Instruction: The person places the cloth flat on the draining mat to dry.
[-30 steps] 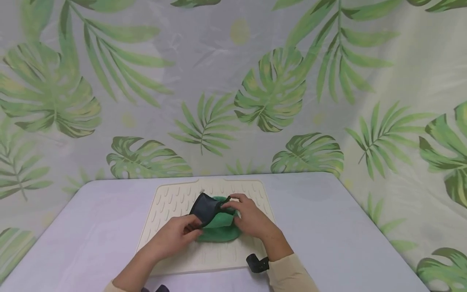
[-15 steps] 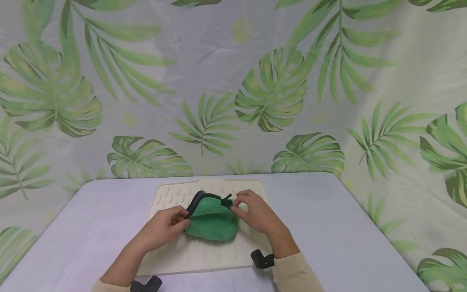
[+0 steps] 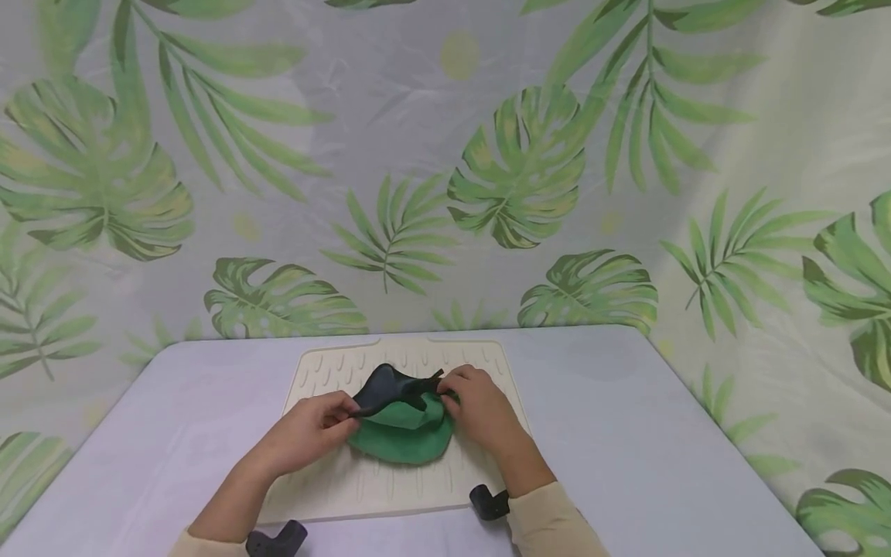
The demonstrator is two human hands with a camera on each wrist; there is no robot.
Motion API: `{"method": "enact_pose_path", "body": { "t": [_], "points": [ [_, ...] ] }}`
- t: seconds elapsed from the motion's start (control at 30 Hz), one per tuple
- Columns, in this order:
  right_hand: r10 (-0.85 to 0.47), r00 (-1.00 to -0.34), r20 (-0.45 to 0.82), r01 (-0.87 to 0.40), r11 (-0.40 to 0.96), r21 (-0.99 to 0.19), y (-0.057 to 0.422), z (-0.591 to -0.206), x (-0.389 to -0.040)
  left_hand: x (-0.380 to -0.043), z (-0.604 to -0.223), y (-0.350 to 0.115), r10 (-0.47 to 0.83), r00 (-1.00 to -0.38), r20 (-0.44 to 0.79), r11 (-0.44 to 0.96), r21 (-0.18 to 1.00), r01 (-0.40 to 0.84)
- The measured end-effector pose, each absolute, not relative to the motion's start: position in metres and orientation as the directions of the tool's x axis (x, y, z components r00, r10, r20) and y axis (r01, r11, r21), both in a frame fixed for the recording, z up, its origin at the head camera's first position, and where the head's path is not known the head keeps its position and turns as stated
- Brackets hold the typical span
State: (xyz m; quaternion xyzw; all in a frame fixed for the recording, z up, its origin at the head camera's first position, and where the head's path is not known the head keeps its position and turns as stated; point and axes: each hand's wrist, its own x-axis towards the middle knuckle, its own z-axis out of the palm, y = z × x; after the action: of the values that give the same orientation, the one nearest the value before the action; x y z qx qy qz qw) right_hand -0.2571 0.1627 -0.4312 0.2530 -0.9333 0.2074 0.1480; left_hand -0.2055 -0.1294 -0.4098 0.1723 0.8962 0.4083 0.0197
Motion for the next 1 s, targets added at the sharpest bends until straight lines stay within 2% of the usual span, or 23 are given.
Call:
{"method": "enact_pose_path", "body": {
  "t": [0.3,0.5,0.6,0.73,0.8,1.0],
  "points": [
    [-0.260,-0.927,0.269,-0.365,0.782,-0.504,0.194,-0.411,-0.259,-0.208,-0.405,-0.152,0.227,-0.971,0.073,0.610,0.766,0.200],
    [-0.298,-0.945,0.138,-0.326,0.794,-0.513,0.199,-0.409,-0.261,-0.211,-0.409,-0.156,0.225,-0.974,0.033,0.606,0.778,0.166],
    [-0.339,-0.937,0.083,-0.337,0.821,-0.460,0.198,-0.412,-0.260,-0.212,-0.411,-0.154,0.260,-0.966,0.008,0.631,0.755,0.177],
    [-0.382,-0.918,0.110,-0.396,0.855,-0.335,0.202,-0.415,-0.261,-0.211,-0.415,-0.149,0.295,-0.955,-0.006,0.700,0.683,0.211],
    [-0.388,-0.907,0.164,-0.420,0.848,-0.323,0.206,-0.415,-0.264,-0.212,-0.417,-0.146,0.293,-0.956,0.009,0.721,0.654,0.227],
    [-0.340,-0.901,0.268,-0.432,0.745,-0.507,0.216,-0.413,-0.266,-0.212,-0.414,-0.148,0.252,-0.966,0.050,0.675,0.707,0.213]
  ]
}}
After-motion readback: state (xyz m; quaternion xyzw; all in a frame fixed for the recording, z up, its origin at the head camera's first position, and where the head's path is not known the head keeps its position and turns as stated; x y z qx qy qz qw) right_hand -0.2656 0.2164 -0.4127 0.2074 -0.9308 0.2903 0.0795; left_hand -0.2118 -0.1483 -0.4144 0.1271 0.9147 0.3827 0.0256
